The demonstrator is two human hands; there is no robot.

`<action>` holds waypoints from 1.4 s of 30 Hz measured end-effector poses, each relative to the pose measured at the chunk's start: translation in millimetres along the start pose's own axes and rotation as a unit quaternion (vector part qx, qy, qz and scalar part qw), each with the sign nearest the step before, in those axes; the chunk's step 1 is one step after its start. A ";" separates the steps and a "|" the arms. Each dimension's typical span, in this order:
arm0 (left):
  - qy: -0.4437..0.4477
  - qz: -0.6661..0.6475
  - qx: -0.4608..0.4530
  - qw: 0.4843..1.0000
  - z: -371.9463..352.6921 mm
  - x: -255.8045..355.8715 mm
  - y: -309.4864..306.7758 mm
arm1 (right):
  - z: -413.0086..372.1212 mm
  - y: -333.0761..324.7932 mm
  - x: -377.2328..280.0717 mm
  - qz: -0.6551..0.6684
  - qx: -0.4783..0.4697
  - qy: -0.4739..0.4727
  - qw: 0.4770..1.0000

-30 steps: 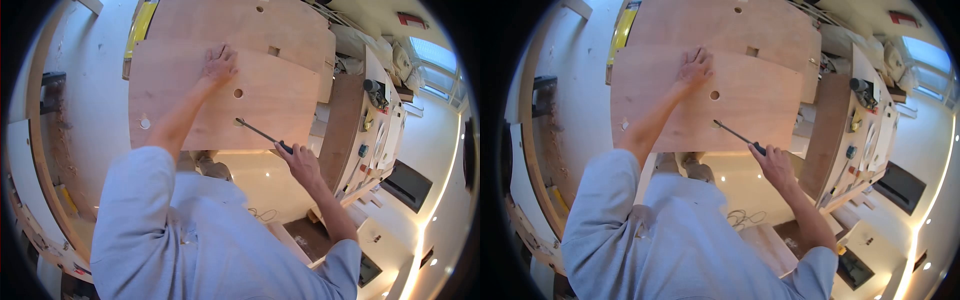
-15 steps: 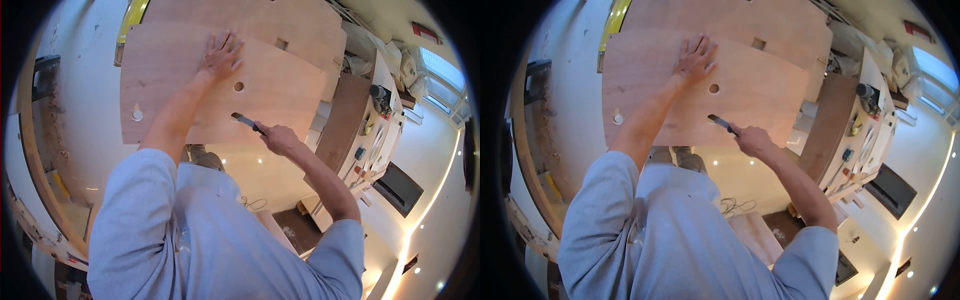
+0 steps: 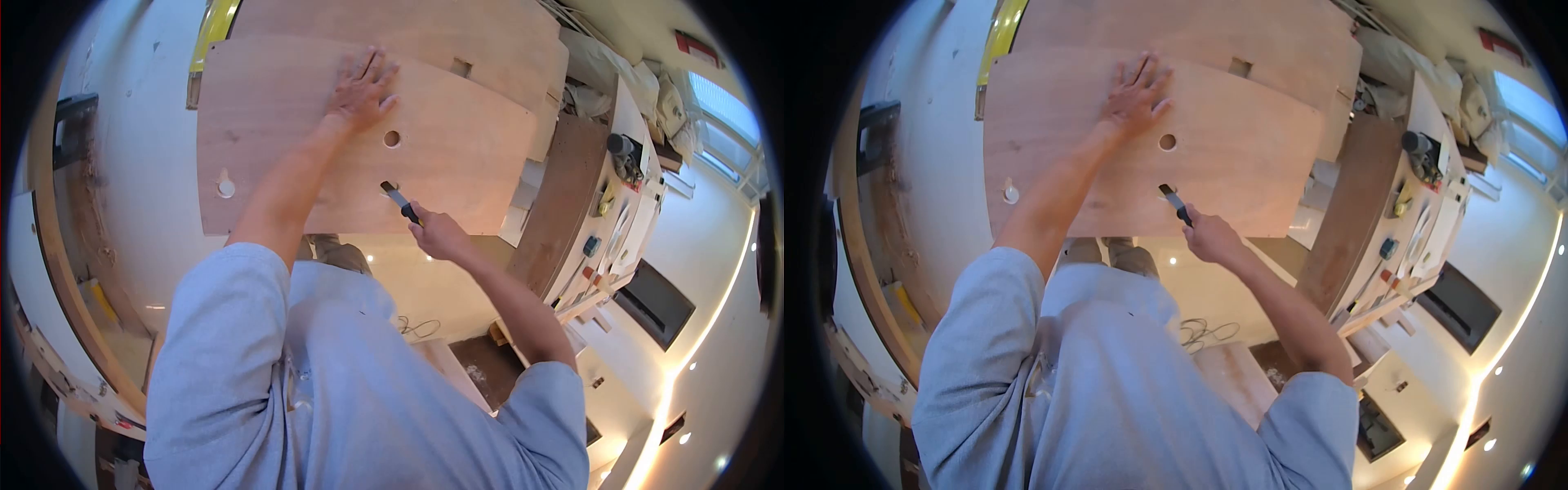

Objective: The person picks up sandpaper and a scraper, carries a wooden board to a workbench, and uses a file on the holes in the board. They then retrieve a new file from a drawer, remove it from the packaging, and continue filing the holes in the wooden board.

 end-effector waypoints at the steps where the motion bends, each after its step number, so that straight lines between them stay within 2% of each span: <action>1: 0.000 -0.002 0.000 1.000 2.4 -0.5 -0.5 | -0.3 -7.1 -5.6 0.041 0.002 -0.006 0.999; 3: -0.006 -0.001 -0.006 1.000 3.5 -1.4 0.5 | -53.2 -44.4 -12.5 -0.047 -0.051 0.018 0.997; 6: -0.014 0.007 -0.020 1.000 0.1 -0.9 2.0 | -105.3 -53.7 -23.6 -0.102 -0.102 0.087 0.986; 8: -0.013 0.011 -0.012 1.000 2.9 -2.0 2.0 | -90.8 -10.5 -10.7 0.009 -0.051 0.053 0.997; 9: -0.009 0.012 -0.010 1.000 3.6 -2.7 1.4 | -65.7 23.5 2.6 0.111 0.062 -0.033 0.991; 11: -0.007 0.013 -0.004 1.000 1.8 -0.9 -0.6 | -6.4 38.5 -17.2 0.208 0.198 -0.121 0.950; 12: -0.011 0.010 -0.003 1.000 1.1 -1.6 -0.2 | 6.1 46.1 -10.4 0.353 0.139 -0.040 0.924; 13: -0.010 0.011 0.000 1.000 3.3 -3.9 0.9 | 15.2 54.2 -10.1 0.489 0.080 0.040 0.868; 15: -0.004 0.005 -0.003 1.000 2.8 -1.0 2.7 | -0.3 45.6 -14.3 0.467 0.034 0.043 0.882; 16: -0.006 0.000 -0.004 1.000 4.5 -2.4 3.7 | -22.1 20.3 -12.4 0.300 0.048 -0.039 0.952; 17: -0.010 -0.005 -0.007 1.000 4.8 -3.1 6.3 | -50.3 1.8 -7.8 0.119 0.042 -0.025 0.992; 18: -0.010 0.008 -0.015 1.000 2.4 -1.4 7.3 | -76.8 -6.9 -7.0 -0.063 0.030 -0.009 0.998; 21: -0.011 0.036 -0.025 0.999 3.2 0.7 4.1 | -105.3 8.4 -1.4 -0.011 -0.014 0.035 0.999; 22: -0.011 0.037 -0.021 0.999 3.0 1.2 3.7 | -93.2 24.8 -2.8 0.070 -0.002 0.039 0.997; 23: -0.012 0.038 -0.015 0.999 4.5 -0.3 3.2 | -67.2 50.1 -0.1 0.153 0.066 0.004 0.986; 24: -0.008 0.030 -0.010 0.999 3.9 0.1 4.5 | -39.6 49.1 -18.9 0.186 0.077 0.034 0.979; 25: -0.005 0.021 -0.006 1.000 1.5 0.5 6.2 | -3.3 63.3 -21.0 0.284 0.222 -0.092 0.928; 26: -0.002 0.017 0.003 1.000 3.9 -2.0 5.1 | 4.3 69.5 -13.2 0.426 0.167 -0.024 0.889; 27: -0.006 0.011 0.004 1.000 5.8 -5.2 4.5 | 6.8 76.0 -13.6 0.558 0.110 0.045 0.821; 28: -0.007 0.004 0.004 1.000 6.7 -5.4 5.3 | 3.2 85.2 -17.8 0.674 0.051 0.115 0.728; 29: -0.005 -0.008 -0.001 1.000 4.9 -1.9 8.2 | -13.8 70.1 -6.6 0.512 0.073 0.065 0.854; 30: -0.005 0.004 -0.008 1.000 8.0 -0.2 7.5 | -40.1 48.7 4.9 0.237 0.108 0.015 0.965; 31: -0.007 0.016 -0.016 1.000 9.1 -0.6 5.5 | -65.4 29.6 5.3 -0.060 0.130 -0.034 0.989; 33: -0.008 0.030 -0.028 0.999 2.0 1.6 6.5 | -103.0 -5.1 3.6 -0.167 0.051 0.041 0.984; 36: -0.004 0.035 -0.015 0.999 5.7 -1.4 3.2 | -88.7 39.7 13.0 0.009 0.061 0.011 0.998; 37: -0.005 0.030 -0.013 0.999 5.9 -1.6 5.2 | -63.8 49.2 7.3 0.089 0.057 0.032 0.994; 39: -0.010 0.024 -0.016 1.000 2.6 1.9 6.8 | -0.7 62.0 2.6 0.203 0.184 -0.043 0.961; 42: -0.007 0.031 -0.024 0.999 6.6 1.3 1.5 | 8.8 40.0 3.7 0.122 0.103 0.005 0.987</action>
Point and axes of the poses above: each hand's wrist, its own z-axis towards the middle knuckle, its own y-axis out of the palm, x = y × z, the point moved 7 cm from there along z, towards the middle knuckle, and after that the axes turned 10 degrees about -y, right-handed, at the moved point
